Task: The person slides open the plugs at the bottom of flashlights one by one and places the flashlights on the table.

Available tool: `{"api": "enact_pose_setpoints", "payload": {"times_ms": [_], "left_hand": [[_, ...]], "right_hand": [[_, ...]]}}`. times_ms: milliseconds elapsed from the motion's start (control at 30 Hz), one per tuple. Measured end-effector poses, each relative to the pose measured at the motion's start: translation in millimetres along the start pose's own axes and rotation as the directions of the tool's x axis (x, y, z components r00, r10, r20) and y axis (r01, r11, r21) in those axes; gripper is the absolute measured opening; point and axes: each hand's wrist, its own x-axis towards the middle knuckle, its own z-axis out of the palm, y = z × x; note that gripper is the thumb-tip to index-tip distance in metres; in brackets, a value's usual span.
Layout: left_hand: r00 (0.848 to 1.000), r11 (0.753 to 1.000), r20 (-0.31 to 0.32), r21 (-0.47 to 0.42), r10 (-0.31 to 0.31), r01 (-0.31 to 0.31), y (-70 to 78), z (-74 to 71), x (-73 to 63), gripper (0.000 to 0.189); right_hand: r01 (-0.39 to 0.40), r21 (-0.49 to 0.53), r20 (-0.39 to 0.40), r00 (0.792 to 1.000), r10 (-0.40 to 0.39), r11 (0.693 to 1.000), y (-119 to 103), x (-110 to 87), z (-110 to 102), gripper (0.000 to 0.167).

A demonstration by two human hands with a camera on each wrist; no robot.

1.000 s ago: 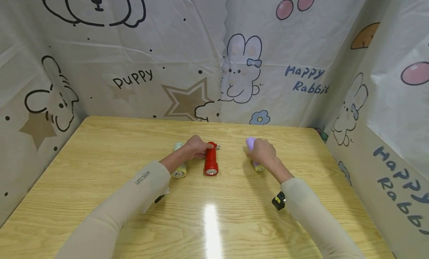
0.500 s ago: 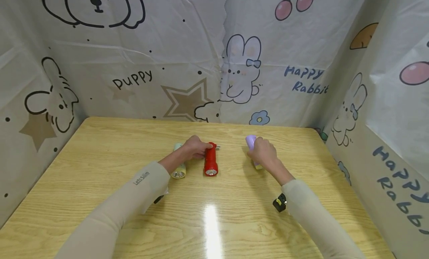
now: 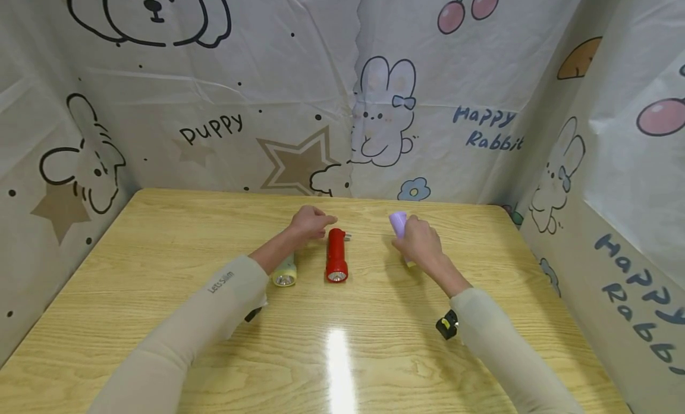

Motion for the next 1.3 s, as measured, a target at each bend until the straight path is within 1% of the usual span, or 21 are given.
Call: {"api": "enact_pose_setpoints", "payload": {"times_ms": [67, 167, 467, 700, 933, 1100, 1300], "left_hand": [[0.999, 0.999, 0.004, -0.011, 0.033, -0.033, 2.0, -0.4, -0.1, 0.051], [0.998, 0.997, 0.000, -0.041, 0.062, -0.062, 4.0, -0.2, 0.1, 0.051], [0.993, 0.988, -0.034, -0.099, 0.117, -0.120, 7.8, 1.2, 2.2, 0.051], [0.982, 0.975, -0.049, -0.118, 0.185, -0.189, 11.7, 2.9, 2.2, 0.048], [0.968, 0.954, -0.044, -0.169, 0.245, -0.249, 18.4, 3.8, 0.7, 0.049], [0.962, 0.940, -0.024, -0.210, 0.271, -0.270, 20.6, 4.3, 0.1, 0.050], [0.959, 0.928, 0.001, -0.251, 0.284, -0.275, 21.6, 6.8, -1.1, 0.050]], "right_hand": [[0.012, 0.001, -0.007, 1.000, -0.012, 1.000, 0, 0.4, -1, 0.048], [0.016, 0.016, -0.013, 1.000, -0.016, 1.000, -2, 0.2, -2, 0.048], [0.023, 0.044, -0.025, 0.999, -0.022, 0.999, -9, -1.5, -1, 0.051], [0.061, 0.029, -0.085, 0.995, -0.058, 0.998, -14, -2.0, -3, 0.048], [0.093, 0.036, -0.115, 0.989, -0.088, 0.995, -18, -0.4, -3, 0.047], [0.132, 0.032, -0.167, 0.978, -0.125, 0.991, -19, 0.5, -2, 0.048], [0.182, 0.013, -0.226, 0.958, -0.175, 0.983, -20, 0.4, -1, 0.048]]}}
